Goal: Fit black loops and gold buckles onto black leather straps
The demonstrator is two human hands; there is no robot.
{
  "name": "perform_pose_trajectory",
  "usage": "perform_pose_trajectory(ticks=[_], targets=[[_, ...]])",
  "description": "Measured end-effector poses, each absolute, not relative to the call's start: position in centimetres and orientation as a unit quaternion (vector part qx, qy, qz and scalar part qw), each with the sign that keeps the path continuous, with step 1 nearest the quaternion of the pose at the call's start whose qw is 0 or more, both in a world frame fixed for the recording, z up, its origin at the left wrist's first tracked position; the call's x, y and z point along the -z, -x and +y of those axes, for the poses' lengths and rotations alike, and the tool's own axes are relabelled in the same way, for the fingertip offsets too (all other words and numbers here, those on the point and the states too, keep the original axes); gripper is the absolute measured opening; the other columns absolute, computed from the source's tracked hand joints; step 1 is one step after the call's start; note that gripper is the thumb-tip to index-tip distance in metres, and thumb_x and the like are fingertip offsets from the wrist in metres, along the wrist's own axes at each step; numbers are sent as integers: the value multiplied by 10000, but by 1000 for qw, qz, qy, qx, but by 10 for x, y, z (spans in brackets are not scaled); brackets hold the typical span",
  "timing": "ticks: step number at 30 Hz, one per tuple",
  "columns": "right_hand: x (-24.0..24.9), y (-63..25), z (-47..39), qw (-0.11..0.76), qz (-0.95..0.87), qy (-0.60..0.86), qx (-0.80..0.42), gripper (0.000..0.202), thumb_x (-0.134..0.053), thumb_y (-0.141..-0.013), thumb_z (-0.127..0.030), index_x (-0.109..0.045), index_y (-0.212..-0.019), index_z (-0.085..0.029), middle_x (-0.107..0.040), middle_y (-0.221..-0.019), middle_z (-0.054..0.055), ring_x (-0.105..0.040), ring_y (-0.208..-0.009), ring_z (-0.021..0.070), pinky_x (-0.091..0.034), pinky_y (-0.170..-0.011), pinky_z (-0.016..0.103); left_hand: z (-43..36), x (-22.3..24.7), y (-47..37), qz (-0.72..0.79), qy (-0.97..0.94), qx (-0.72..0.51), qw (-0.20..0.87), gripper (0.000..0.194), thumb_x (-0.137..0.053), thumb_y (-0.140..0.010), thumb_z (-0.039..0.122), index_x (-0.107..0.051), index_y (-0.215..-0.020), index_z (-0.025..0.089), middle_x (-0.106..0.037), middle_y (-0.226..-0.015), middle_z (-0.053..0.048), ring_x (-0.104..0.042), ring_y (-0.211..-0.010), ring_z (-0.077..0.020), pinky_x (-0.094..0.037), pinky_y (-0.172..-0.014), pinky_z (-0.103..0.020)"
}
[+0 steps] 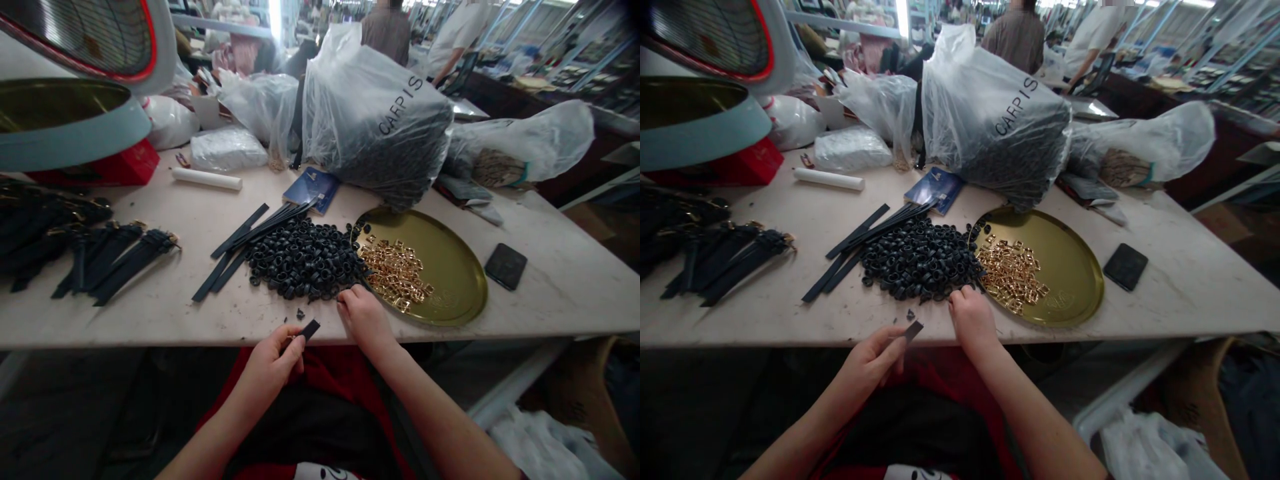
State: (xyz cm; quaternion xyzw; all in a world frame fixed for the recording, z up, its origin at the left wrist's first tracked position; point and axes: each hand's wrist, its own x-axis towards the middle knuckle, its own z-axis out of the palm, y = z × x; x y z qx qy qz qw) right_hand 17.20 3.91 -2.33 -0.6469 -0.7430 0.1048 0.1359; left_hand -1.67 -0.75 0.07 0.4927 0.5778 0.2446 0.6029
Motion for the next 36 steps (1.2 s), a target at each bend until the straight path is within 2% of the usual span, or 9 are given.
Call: perform_pose_trajectory(ticks=[2, 5, 9, 16, 24, 28, 31, 34, 36], targets=[[18, -169, 32, 232, -711, 634, -195, 89, -509, -780, -167, -574, -719, -166, -535, -801, 60, -507, -773, 186, -387, -704, 294, -9, -3, 16, 588, -497, -266, 581, 276, -464, -789, 408, -556, -861, 157, -461, -463, 74, -350, -389, -72, -271, -405, -176], [8, -161, 13, 386, -561, 569, -460, 137, -568, -760, -302, -539, -708, -178, -503, -685, -4, -482, -655, 137, -393, -634, 265, -12, -9, 11, 585, -510, -315, 547, 239, -465, -798, 389, -551, -798, 166, -442, -471, 75, -397, -441, -79, -320, -458, -176], [1, -145, -14, 461, -295, 465, -696, 284, -674, -666, -411, -517, -691, -176, -498, -608, -42, -452, -537, 83, -394, -548, 225, -23, -16, 5, 573, -524, -330, 536, 232, -473, -797, 379, -563, -776, 166, -436, -505, 69, -405, -461, -79, -325, -461, -174], [1, -134, -33, 491, -202, 444, -722, 306, -753, -598, -314, -596, -824, -182, -618, -676, -29, -506, -526, 58, -420, -538, 191, -44, -21, 8, 563, -524, -315, 557, 263, -445, -813, 384, -567, -790, 152, -423, -537, 60, -391, -474, -80, -313, -451, -177], [-8, -134, -40, 444, -288, 460, -713, 257, -755, -577, -316, -619, -724, -154, -613, -588, -33, -530, -532, 83, -427, -571, 220, -45, -29, 11, 530, -591, -259, 550, 192, -450, -815, 316, -554, -770, 162, -507, -599, 42, -454, -545, -101, -357, -510, -194], [-6, -134, -41, 459, -309, 476, -684, 267, -742, -597, -343, -603, -744, -169, -611, -619, -36, -534, -553, 94, -430, -585, 232, -42, -26, 14, 488, -560, -291, 602, 258, -425, -820, 216, -454, -1070, 161, -592, -761, 6, -561, -709, -131, -434, -690, -240], [-4, -133, -41, 461, -328, 458, -686, 304, -709, -630, -415, -608, -772, -166, -624, -672, -8, -548, -593, 114, -441, -613, 255, -39, -24, 15, 496, -538, -293, 615, 233, -439, -813, 209, -444, -1041, 158, -618, -840, -27, -588, -765, -148, -445, -722, -264], [-4, -134, -40, 458, -292, 423, -725, 406, -548, -733, -547, -617, -783, -150, -615, -666, 22, -550, -594, 126, -444, -619, 277, -34, -23, 16, 507, -522, -285, 623, 214, -460, -810, 239, -443, -1007, 159, -616, -753, -14, -592, -707, -154, -452, -674, -268], [-2, -135, -38, 435, -253, 418, -756, 347, -568, -740, -507, -598, -760, -162, -596, -648, 6, -533, -574, 114, -429, -594, 259, -31, -23, 16, 518, -522, -277, 618, 220, -479, -803, 266, -447, -996, 165, -613, -719, -5, -592, -684, -155, -449, -657, -265]])
